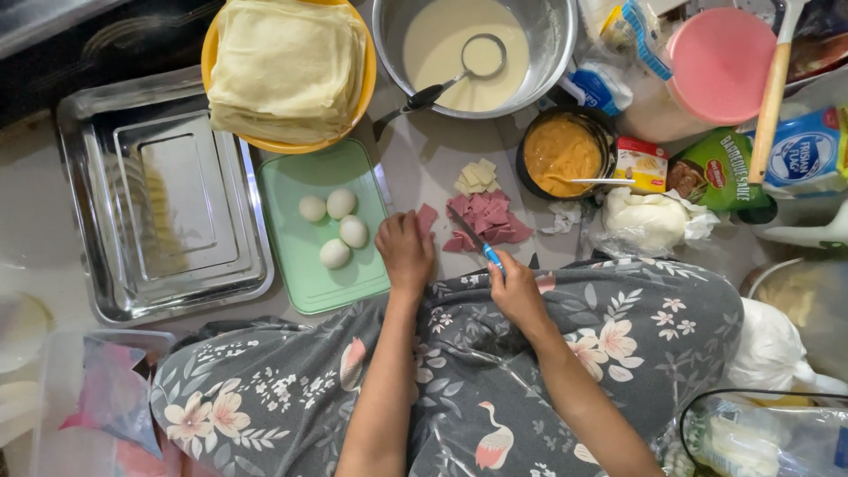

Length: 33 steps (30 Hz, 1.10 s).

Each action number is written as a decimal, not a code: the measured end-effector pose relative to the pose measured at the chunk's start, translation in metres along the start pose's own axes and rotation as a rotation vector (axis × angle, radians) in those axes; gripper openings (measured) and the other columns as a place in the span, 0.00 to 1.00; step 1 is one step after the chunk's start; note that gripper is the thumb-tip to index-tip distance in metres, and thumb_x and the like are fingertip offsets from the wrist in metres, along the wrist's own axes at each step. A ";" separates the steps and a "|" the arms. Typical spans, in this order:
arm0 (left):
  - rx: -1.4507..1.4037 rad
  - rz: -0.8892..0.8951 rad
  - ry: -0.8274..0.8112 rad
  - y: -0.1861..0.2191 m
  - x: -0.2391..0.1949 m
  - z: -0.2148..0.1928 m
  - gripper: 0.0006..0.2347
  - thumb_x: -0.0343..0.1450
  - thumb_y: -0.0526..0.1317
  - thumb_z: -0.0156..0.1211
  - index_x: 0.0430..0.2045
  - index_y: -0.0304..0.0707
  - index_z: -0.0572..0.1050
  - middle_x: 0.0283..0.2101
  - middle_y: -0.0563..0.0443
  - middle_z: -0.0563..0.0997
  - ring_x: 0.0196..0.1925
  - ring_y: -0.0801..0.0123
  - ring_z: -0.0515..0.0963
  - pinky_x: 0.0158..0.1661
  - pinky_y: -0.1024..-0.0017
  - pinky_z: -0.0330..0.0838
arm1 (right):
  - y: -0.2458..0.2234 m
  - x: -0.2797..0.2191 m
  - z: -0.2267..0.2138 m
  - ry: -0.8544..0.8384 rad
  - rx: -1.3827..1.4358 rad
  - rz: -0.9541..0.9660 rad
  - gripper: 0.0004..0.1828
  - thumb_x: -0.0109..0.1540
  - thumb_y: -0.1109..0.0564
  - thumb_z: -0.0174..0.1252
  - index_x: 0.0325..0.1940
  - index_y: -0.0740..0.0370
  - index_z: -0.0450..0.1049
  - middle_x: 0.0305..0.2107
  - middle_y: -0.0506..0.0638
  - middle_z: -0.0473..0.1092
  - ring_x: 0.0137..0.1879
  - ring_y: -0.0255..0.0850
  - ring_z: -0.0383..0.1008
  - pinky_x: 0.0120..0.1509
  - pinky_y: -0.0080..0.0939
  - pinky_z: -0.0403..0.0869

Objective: The person sits on the floor and uses a knife to slice round slices of processed meat into smaller pieces on a cutting board. Nearby, a stack of flatbreads, eggs, and a bowl of batter are visible.

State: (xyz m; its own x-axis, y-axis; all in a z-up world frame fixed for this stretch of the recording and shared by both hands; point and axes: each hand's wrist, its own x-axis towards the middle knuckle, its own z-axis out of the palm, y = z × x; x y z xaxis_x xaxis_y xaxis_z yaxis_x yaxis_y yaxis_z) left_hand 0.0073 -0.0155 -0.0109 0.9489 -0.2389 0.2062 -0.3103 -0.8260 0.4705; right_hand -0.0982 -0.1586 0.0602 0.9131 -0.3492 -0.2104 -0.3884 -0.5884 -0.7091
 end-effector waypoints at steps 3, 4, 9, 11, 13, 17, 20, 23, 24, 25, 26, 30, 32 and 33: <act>-0.038 0.045 -0.019 -0.003 -0.005 0.004 0.20 0.55 0.37 0.57 0.41 0.35 0.65 0.38 0.44 0.68 0.43 0.56 0.66 0.40 0.63 0.57 | 0.005 0.002 0.007 0.003 0.007 -0.004 0.11 0.57 0.56 0.45 0.41 0.60 0.68 0.17 0.57 0.68 0.29 0.53 0.70 0.33 0.47 0.68; -0.038 0.045 -0.020 -0.002 -0.004 0.002 0.20 0.55 0.37 0.57 0.41 0.35 0.65 0.38 0.44 0.68 0.43 0.56 0.66 0.40 0.63 0.57 | 0.008 0.002 0.010 0.002 0.007 -0.003 0.11 0.57 0.56 0.45 0.41 0.60 0.68 0.17 0.57 0.68 0.29 0.53 0.70 0.33 0.47 0.68; -0.141 0.157 -0.033 0.001 0.002 -0.006 0.15 0.61 0.34 0.50 0.42 0.34 0.66 0.36 0.45 0.70 0.41 0.59 0.67 0.43 0.67 0.56 | 0.014 0.000 0.026 -0.014 0.021 -0.041 0.11 0.57 0.57 0.45 0.42 0.61 0.67 0.21 0.58 0.68 0.31 0.53 0.71 0.34 0.46 0.69; -0.150 0.138 -0.033 0.003 0.001 -0.013 0.19 0.58 0.35 0.54 0.43 0.33 0.64 0.37 0.44 0.69 0.43 0.58 0.67 0.43 0.65 0.56 | 0.008 -0.004 0.028 -0.036 -0.022 -0.072 0.13 0.57 0.56 0.44 0.43 0.62 0.65 0.23 0.60 0.68 0.32 0.54 0.71 0.34 0.47 0.69; -0.158 0.118 -0.034 0.003 -0.001 -0.019 0.22 0.55 0.35 0.57 0.44 0.33 0.63 0.38 0.43 0.68 0.44 0.56 0.66 0.44 0.63 0.55 | 0.003 -0.006 0.030 -0.060 -0.065 -0.103 0.14 0.57 0.56 0.43 0.45 0.63 0.64 0.25 0.62 0.68 0.34 0.55 0.70 0.35 0.48 0.70; -0.219 0.010 -0.048 -0.005 -0.010 -0.017 0.23 0.55 0.32 0.57 0.45 0.31 0.62 0.38 0.43 0.69 0.44 0.56 0.65 0.45 0.64 0.54 | -0.007 -0.006 0.035 -0.081 -0.091 -0.129 0.15 0.57 0.60 0.41 0.47 0.68 0.62 0.27 0.65 0.67 0.35 0.58 0.70 0.36 0.50 0.70; -0.256 -0.041 -0.031 -0.012 -0.014 -0.010 0.23 0.55 0.30 0.56 0.45 0.30 0.61 0.38 0.43 0.69 0.44 0.57 0.66 0.45 0.65 0.54 | -0.013 -0.007 0.037 -0.079 -0.101 -0.144 0.15 0.57 0.62 0.41 0.47 0.71 0.60 0.28 0.67 0.67 0.35 0.59 0.70 0.36 0.51 0.70; -0.307 -0.076 -0.009 -0.014 -0.015 -0.008 0.24 0.54 0.29 0.57 0.45 0.29 0.61 0.36 0.44 0.69 0.42 0.57 0.66 0.45 0.66 0.54 | -0.007 -0.006 0.043 -0.068 -0.138 -0.140 0.15 0.58 0.60 0.41 0.47 0.70 0.60 0.27 0.66 0.66 0.35 0.59 0.70 0.35 0.50 0.70; -0.335 -0.088 0.006 -0.014 -0.015 -0.007 0.25 0.53 0.29 0.58 0.45 0.29 0.62 0.36 0.44 0.69 0.41 0.57 0.66 0.45 0.66 0.54 | -0.003 -0.006 0.046 -0.058 -0.161 -0.143 0.15 0.58 0.59 0.41 0.46 0.69 0.61 0.27 0.65 0.67 0.35 0.58 0.70 0.34 0.49 0.71; -0.335 -0.087 0.005 -0.013 -0.014 -0.008 0.25 0.53 0.29 0.58 0.45 0.29 0.62 0.36 0.44 0.69 0.41 0.57 0.66 0.45 0.66 0.54 | -0.002 -0.005 0.046 -0.057 -0.162 -0.141 0.15 0.58 0.59 0.41 0.46 0.69 0.61 0.27 0.65 0.67 0.35 0.58 0.70 0.34 0.49 0.71; -0.350 -0.081 0.014 -0.013 -0.014 -0.009 0.25 0.53 0.29 0.58 0.45 0.29 0.62 0.36 0.43 0.69 0.41 0.57 0.66 0.45 0.65 0.54 | -0.002 -0.005 0.047 -0.056 -0.160 -0.146 0.15 0.58 0.59 0.41 0.46 0.70 0.61 0.27 0.66 0.67 0.34 0.58 0.70 0.34 0.48 0.71; -0.361 -0.072 0.032 -0.014 -0.015 -0.007 0.25 0.52 0.28 0.59 0.45 0.29 0.62 0.36 0.44 0.69 0.42 0.57 0.66 0.45 0.66 0.54 | -0.005 -0.007 0.045 -0.053 -0.160 -0.147 0.15 0.58 0.60 0.41 0.46 0.70 0.60 0.27 0.67 0.66 0.35 0.59 0.70 0.33 0.50 0.70; -0.368 -0.073 0.025 -0.010 -0.013 -0.010 0.25 0.53 0.28 0.58 0.45 0.29 0.62 0.36 0.44 0.69 0.41 0.57 0.66 0.45 0.66 0.54 | -0.005 -0.006 0.046 -0.047 -0.168 -0.154 0.15 0.58 0.60 0.41 0.47 0.71 0.60 0.27 0.66 0.66 0.35 0.59 0.70 0.33 0.49 0.71; -0.375 -0.073 0.017 -0.009 -0.013 -0.012 0.24 0.53 0.28 0.58 0.44 0.29 0.62 0.36 0.44 0.69 0.41 0.58 0.66 0.45 0.66 0.54 | -0.004 -0.006 0.046 -0.041 -0.176 -0.158 0.15 0.58 0.60 0.41 0.47 0.71 0.60 0.27 0.66 0.66 0.34 0.58 0.70 0.33 0.49 0.71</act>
State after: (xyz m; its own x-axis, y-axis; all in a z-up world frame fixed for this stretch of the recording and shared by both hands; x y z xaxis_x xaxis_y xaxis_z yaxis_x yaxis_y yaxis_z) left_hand -0.0026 0.0007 -0.0075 0.9692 -0.1754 0.1730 -0.2443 -0.5953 0.7654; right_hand -0.0963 -0.1209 0.0335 0.9672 -0.2147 -0.1354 -0.2522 -0.7527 -0.6082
